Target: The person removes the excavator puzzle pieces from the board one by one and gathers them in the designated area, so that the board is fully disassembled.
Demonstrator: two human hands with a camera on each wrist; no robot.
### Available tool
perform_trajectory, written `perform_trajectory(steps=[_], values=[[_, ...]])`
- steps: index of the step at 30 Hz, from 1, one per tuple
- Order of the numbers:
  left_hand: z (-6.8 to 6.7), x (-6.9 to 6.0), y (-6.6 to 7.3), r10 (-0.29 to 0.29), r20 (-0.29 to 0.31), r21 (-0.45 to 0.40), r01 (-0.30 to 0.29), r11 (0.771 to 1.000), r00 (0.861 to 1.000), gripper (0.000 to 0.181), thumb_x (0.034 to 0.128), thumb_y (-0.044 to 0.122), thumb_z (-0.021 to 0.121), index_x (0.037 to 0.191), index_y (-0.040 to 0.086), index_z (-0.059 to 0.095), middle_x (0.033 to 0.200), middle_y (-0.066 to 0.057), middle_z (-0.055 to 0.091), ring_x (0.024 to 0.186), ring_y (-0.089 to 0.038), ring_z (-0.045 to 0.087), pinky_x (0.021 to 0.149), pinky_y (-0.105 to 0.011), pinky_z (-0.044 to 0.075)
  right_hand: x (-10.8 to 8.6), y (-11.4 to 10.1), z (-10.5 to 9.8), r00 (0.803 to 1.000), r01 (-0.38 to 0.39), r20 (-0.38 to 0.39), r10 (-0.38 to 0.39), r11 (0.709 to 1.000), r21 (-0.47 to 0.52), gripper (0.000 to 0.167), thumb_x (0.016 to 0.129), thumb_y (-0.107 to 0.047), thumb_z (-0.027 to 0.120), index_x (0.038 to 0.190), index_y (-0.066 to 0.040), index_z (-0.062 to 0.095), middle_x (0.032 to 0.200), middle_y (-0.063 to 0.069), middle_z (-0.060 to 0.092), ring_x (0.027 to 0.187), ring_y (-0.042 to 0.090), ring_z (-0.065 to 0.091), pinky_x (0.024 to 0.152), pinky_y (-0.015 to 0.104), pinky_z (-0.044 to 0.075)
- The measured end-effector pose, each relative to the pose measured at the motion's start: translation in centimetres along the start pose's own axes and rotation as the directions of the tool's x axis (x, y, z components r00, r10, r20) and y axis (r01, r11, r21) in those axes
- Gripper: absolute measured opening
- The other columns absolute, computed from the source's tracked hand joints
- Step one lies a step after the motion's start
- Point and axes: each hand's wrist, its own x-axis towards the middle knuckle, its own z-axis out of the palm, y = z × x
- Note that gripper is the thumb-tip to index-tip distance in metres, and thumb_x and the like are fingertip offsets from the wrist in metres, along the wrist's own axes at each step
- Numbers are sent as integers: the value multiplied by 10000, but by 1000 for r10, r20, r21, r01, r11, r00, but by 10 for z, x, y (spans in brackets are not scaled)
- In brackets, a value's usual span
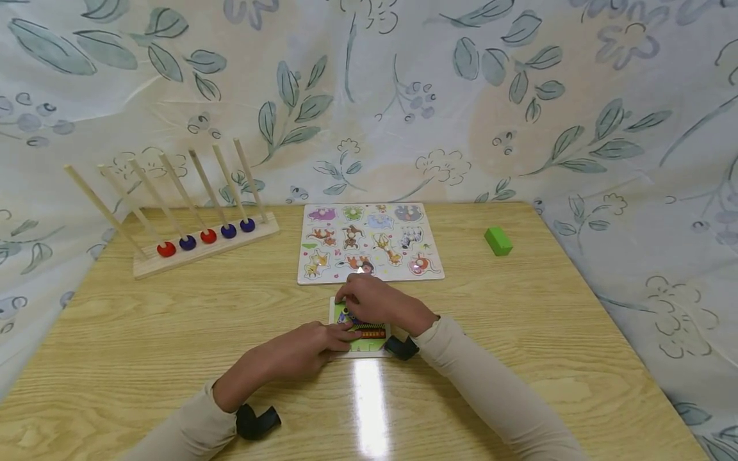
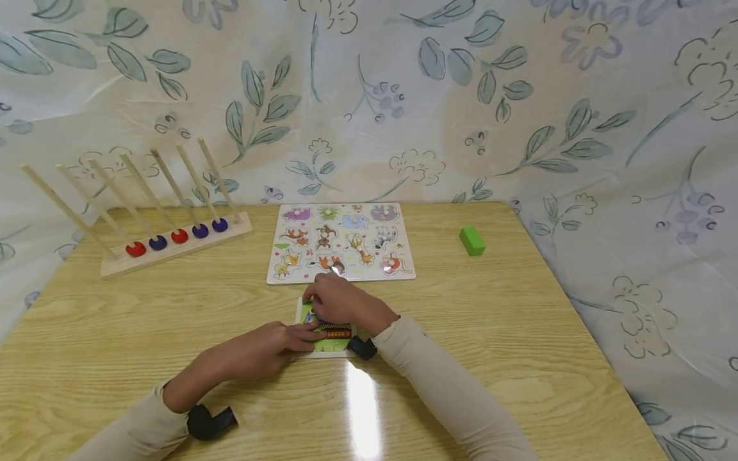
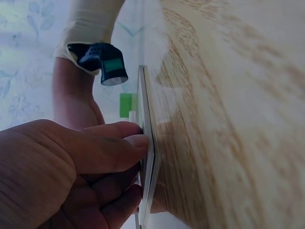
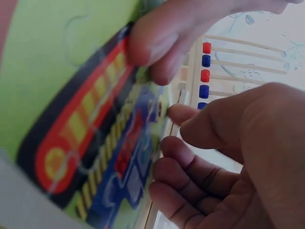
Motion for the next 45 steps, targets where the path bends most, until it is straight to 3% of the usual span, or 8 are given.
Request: perform_trajectory(steps=[9,21,28,35,41,45], values=[[-3,-1,1,36,15,84,-37,996,999,296,944,-35,584,1203,48,700,1399,-29,535,1306,-230,464,984,-372,461,1,2,0,1000,19,2,-19,999,-30,275,962,-19,493,1065,-103,733,939,22,577,776,129,510,720,262,457],[-3,-1,2,27,15,39,-27,999,1000,310,945,-58,565,1230,2,669,1400,-57,534,1314,-240,455,987,-364,458,5,5,3,999,45,-9,-46,998,-53,265,972,-22,458,1018,-127,698,921,3,558,749,119,480,678,246,434],[-1,0,0,26,17,42,-27,999,1000,308,943,-58,567,1228,-1,670,1403,-68,531,1325,-246,441,1007,-402,440,4,6,3,998,49,-46,-48,999,15,230,970,-35,466,984,-115,682,933,-8,587,760,114,506,692,257,447],[0,-1,-1,43,9,34,-44,998,999,316,938,-69,559,1225,1,672,1400,-79,530,1316,-255,450,1002,-387,444,3,9,4,998,34,-63,-31,999,40,183,966,-54,539,1054,-69,699,1005,18,644,864,117,574,784,270,480],[-1,-2,-1,28,28,32,-29,999,999,346,934,-77,555,1249,18,661,1413,-56,520,1321,-252,446,1000,-401,446,1,11,3,994,57,-102,-46,993,108,194,949,-23,561,1023,-64,736,952,6,645,800,96,563,730,265,479],[-1,-2,-1,39,25,36,-40,999,999,359,931,-86,546,1254,23,658,1407,-59,525,1315,-258,453,993,-407,452,0,11,1,990,82,-126,-65,987,136,175,933,-19,590,996,-69,745,916,-9,650,744,77,539,874,355,446]])
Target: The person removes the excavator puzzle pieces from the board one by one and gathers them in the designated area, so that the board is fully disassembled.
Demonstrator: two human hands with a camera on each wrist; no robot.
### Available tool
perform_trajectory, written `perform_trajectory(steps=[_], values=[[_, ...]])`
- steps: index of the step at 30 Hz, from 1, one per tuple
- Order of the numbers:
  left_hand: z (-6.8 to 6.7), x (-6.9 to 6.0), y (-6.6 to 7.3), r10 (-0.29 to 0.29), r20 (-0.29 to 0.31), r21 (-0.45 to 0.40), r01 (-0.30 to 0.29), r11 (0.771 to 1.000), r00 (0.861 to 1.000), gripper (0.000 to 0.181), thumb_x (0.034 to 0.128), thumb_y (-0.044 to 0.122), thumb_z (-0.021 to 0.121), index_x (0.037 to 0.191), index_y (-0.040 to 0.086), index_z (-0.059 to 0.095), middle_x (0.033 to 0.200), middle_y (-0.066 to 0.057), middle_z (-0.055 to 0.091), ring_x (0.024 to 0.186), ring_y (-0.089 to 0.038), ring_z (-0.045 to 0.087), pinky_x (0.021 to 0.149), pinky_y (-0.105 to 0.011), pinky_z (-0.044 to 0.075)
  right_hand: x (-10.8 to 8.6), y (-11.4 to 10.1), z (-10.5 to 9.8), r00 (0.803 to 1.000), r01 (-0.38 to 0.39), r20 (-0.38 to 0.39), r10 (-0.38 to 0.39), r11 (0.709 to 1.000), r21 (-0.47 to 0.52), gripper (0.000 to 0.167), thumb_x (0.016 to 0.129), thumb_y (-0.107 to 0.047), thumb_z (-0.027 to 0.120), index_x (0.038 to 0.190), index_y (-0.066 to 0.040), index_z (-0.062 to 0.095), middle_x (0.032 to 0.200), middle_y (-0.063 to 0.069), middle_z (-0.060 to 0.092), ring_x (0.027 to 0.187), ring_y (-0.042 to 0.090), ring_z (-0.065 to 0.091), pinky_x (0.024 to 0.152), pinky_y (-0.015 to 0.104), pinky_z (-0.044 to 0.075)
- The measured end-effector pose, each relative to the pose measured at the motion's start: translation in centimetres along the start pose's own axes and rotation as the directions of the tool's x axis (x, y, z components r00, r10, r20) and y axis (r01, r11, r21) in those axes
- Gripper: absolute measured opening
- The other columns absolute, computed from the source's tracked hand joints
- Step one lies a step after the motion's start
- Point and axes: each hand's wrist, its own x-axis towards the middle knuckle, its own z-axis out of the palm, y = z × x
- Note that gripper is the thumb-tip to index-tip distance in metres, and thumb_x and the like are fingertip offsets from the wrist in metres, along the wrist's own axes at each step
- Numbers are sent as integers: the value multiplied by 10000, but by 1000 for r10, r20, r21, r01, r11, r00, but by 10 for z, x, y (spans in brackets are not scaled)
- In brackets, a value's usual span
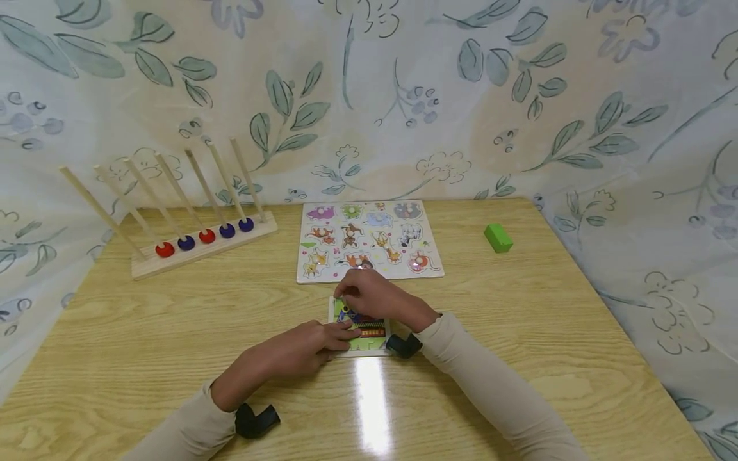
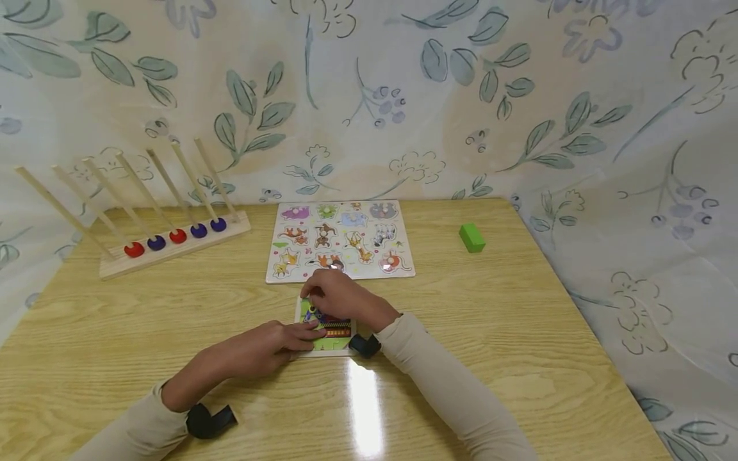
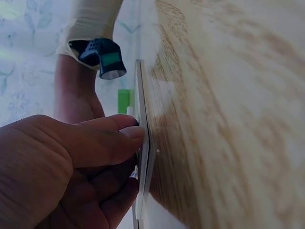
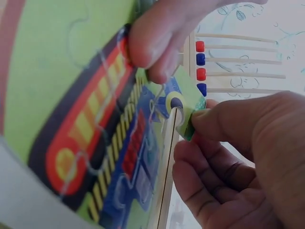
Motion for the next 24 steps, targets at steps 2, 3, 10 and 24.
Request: perform_trajectory(steps=[2,3,10,24], values=[[0,0,0,6,-3,8,-6,1000,1000,363,935,-82,538,1259,30,657,1403,-57,528,1313,-254,454,996,-403,450,0,0,-1,1000,3,-3,-3,1000,9,164,924,-17,603,983,-74,745,902,-22,656,716,64,531,959,399,391],[1,0,-1,9,-5,9,-9,1000,1000,363,936,-80,536,1260,32,656,1401,-57,530,1313,-252,455,999,-403,447,-1,0,-2,1000,2,-2,-2,1000,13,158,922,-18,608,980,-76,744,899,-27,659,700,58,529,988,413,360],[1,-1,-4,51,-16,13,-51,999,999,363,936,-89,536,1256,29,658,1402,-78,526,1301,-280,463,978,-407,465,-4,3,-5,1000,-26,6,26,996,90,147,941,-45,608,993,-94,736,963,-24,686,735,46,569,732,273,490],[-1,-3,-4,17,32,-9,-17,1000,999,336,973,-18,541,1296,20,623,1439,-48,488,1345,-252,412,1044,-412,399,-20,13,-28,993,-85,-59,100,973,217,150,937,-4,609,1012,-25,738,978,24,681,860,96,628,751,246,516]])
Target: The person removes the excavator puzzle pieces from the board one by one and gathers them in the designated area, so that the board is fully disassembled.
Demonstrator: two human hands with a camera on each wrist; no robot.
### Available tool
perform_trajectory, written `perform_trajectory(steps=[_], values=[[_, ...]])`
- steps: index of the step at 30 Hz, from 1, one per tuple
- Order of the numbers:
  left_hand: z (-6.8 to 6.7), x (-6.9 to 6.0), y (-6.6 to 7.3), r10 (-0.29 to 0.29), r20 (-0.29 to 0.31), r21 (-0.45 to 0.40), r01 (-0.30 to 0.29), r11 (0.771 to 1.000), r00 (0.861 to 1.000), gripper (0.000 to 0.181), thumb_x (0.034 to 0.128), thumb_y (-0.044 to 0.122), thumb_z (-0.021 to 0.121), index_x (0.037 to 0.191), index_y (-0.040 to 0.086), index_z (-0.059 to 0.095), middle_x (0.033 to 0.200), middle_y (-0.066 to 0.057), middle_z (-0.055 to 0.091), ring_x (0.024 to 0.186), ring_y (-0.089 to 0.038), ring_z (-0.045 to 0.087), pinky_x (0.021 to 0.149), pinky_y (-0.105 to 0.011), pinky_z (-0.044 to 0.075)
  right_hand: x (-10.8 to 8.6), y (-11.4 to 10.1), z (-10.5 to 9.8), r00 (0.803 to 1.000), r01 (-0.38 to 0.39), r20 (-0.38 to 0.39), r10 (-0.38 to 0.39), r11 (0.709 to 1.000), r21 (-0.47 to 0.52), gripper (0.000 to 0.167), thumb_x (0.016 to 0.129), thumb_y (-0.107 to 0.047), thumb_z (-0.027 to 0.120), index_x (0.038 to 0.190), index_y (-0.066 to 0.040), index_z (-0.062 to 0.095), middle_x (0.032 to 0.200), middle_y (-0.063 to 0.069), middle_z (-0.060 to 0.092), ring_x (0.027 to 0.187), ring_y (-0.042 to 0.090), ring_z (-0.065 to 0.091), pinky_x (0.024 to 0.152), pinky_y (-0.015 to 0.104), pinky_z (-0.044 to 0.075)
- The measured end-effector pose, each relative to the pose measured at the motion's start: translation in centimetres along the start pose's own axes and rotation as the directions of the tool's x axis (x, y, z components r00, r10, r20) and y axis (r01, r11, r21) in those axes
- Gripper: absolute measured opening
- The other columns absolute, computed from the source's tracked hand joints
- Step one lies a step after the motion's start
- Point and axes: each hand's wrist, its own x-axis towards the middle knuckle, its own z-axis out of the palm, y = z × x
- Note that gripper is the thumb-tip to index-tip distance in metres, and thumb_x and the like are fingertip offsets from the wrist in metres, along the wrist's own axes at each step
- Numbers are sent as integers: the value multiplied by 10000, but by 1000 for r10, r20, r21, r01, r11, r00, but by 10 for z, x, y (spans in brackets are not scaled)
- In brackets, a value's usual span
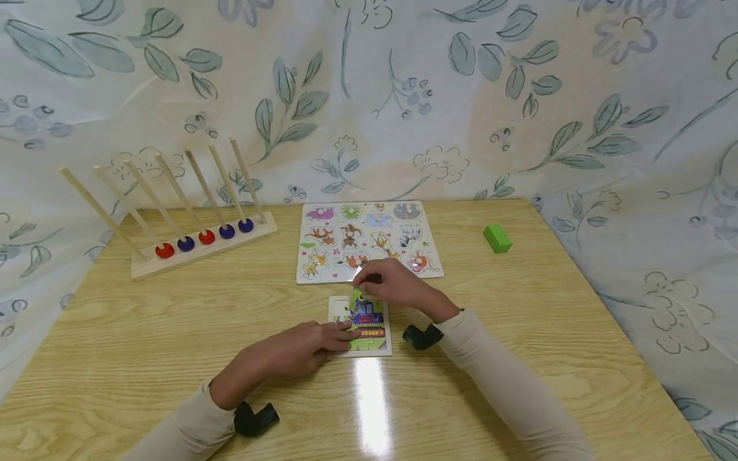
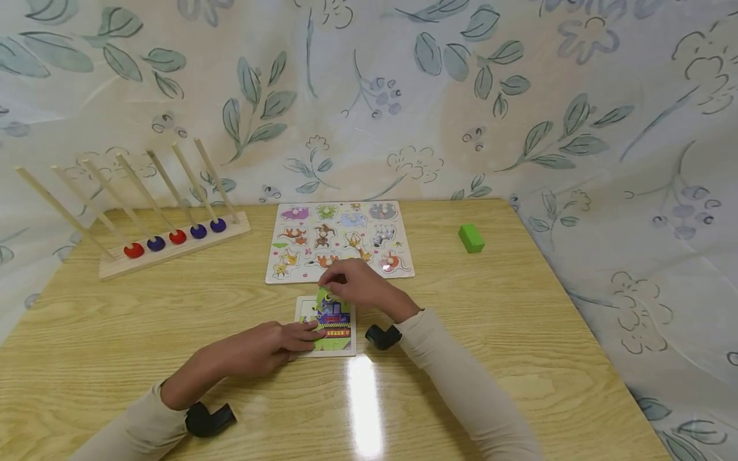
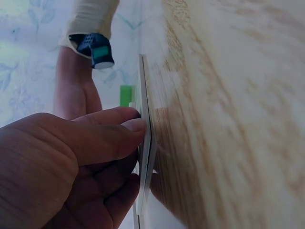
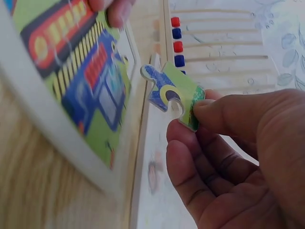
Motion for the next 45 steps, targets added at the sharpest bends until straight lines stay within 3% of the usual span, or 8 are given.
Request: perform_trajectory(steps=[6,17,24,30,45], values=[[2,0,-2,17,6,15,-17,1000,1000,338,988,0,520,1311,34,615,1447,-49,479,1356,-259,394,1059,-418,379,-9,9,-12,1000,-20,-19,20,1000,-5,147,933,9,610,1005,-12,736,968,41,684,881,141,641,764,276,526],[0,0,-2,-1,19,12,1,1000,1000,357,984,-10,520,1323,50,611,1455,-41,474,1364,-255,386,1056,-418,385,-23,14,-31,996,-82,-25,81,996,-41,143,922,35,615,999,12,733,974,64,686,878,174,645,737,292,530],[-3,0,2,-42,42,-48,44,998,998,347,996,12,509,1328,43,603,1463,-37,461,1377,-254,363,1080,-426,350,-28,20,-39,993,-117,-7,117,992,-35,152,916,56,607,991,22,734,960,76,701,887,178,653,751,286,533],[-7,0,3,-5,21,-35,6,999,1000,351,993,-3,505,1328,38,603,1450,-68,476,1363,-274,383,1069,-424,365,-34,25,-47,989,-146,4,146,988,-42,154,908,61,612,972,16,745,953,84,713,897,202,663,765,310,537],[-6,0,3,-24,30,-41,25,999,999,351,999,6,495,1337,29,591,1463,-48,465,1370,-261,376,1074,-423,359,-34,39,-47,989,-132,60,139,986,-103,123,915,2,644,972,-13,753,958,55,725,879,157,638,757,302,520]])
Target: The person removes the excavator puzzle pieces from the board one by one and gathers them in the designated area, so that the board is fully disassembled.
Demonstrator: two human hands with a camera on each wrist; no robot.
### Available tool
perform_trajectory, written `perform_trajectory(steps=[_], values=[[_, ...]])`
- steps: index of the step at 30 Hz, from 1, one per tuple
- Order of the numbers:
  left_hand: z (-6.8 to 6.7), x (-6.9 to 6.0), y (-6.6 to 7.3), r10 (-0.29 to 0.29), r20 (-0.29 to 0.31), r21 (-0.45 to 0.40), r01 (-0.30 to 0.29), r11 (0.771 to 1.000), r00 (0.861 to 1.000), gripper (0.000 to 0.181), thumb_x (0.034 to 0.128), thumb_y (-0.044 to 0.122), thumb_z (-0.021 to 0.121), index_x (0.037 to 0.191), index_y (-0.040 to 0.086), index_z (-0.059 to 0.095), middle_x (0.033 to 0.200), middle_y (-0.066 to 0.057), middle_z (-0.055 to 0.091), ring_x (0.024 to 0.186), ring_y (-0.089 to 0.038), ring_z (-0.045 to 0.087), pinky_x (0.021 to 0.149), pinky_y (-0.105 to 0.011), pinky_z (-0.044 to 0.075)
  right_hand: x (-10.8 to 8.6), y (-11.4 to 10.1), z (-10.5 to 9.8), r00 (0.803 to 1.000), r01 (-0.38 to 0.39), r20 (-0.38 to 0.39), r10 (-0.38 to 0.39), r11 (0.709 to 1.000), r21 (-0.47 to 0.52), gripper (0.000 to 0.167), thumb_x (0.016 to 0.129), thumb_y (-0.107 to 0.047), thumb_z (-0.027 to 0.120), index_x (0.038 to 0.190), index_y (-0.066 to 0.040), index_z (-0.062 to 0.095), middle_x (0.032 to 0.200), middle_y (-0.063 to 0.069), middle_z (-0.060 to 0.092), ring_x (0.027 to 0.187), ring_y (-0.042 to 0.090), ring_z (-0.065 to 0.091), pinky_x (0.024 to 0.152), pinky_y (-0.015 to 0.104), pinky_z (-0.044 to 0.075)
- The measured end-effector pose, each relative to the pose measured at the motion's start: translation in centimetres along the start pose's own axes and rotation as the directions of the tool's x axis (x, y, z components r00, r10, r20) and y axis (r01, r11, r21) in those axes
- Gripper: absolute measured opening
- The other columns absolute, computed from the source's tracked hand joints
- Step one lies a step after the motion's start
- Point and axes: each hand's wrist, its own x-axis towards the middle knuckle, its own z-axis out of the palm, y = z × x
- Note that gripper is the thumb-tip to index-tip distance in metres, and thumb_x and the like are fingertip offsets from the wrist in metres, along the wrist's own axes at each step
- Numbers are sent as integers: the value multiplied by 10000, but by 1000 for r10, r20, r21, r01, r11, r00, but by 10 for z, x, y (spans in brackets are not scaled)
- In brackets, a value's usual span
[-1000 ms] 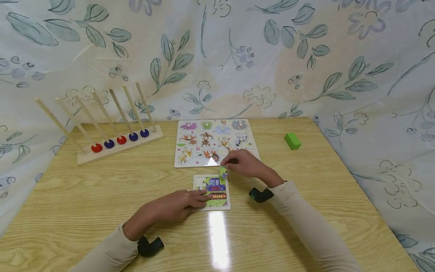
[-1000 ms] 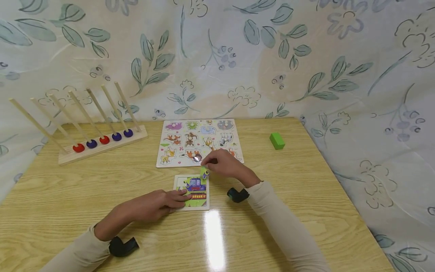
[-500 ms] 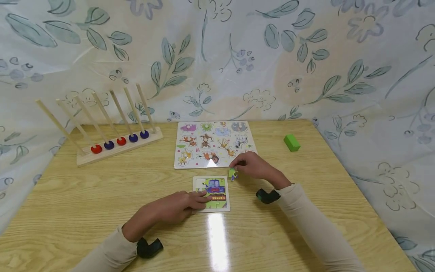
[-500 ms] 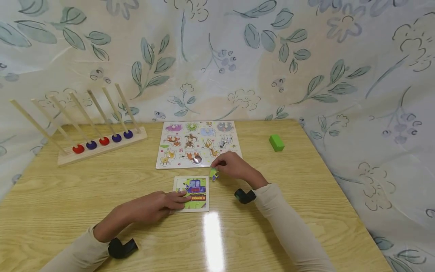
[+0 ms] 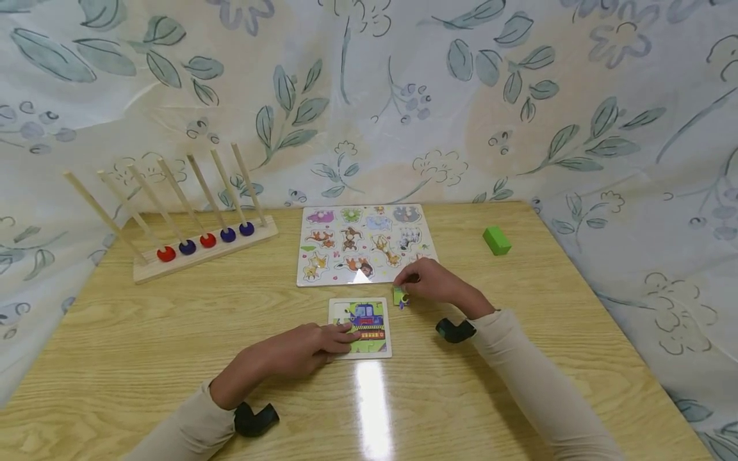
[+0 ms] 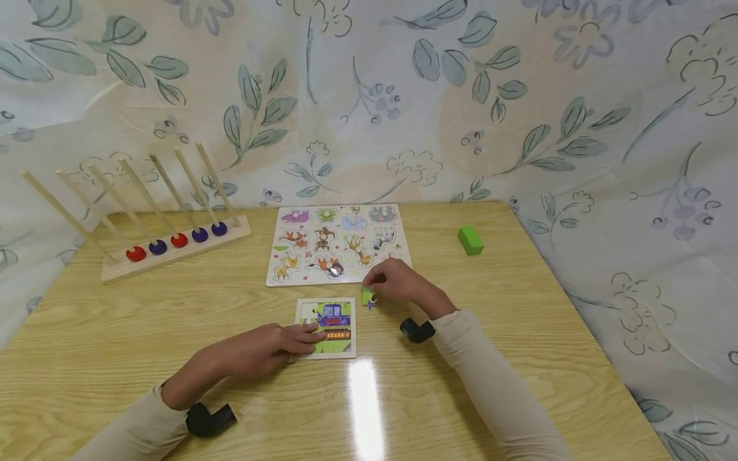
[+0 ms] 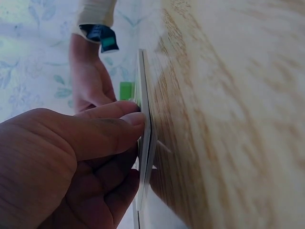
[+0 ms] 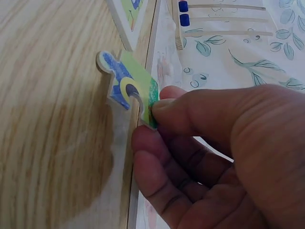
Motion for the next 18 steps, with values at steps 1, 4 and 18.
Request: perform_trajectory(steps=[1,4,18], values=[[0,0,0,-1,0,5,1,1000,1000,351,998,6,498,1335,31,594,1462,-44,466,1368,-258,380,1071,-425,363,0,0,0,1000,-2,0,2,1000,-6,122,914,0,647,971,-17,754,958,51,725,880,153,636,761,303,520],[0,1,0,-25,10,11,25,1000,1000,355,1001,14,493,1337,53,599,1467,-13,460,1375,-230,371,1079,-415,354,0,-1,0,1000,-13,2,13,1000,-26,125,908,9,650,969,-24,754,961,45,724,895,156,634,783,313,521],[-1,1,0,-23,12,-1,23,1000,1000,364,992,3,510,1340,65,601,1456,-32,471,1378,-240,364,1066,-402,373,-1,-16,1,1000,-28,-16,27,999,-47,126,915,-20,655,989,-17,756,950,46,728,815,119,616,755,298,494]])
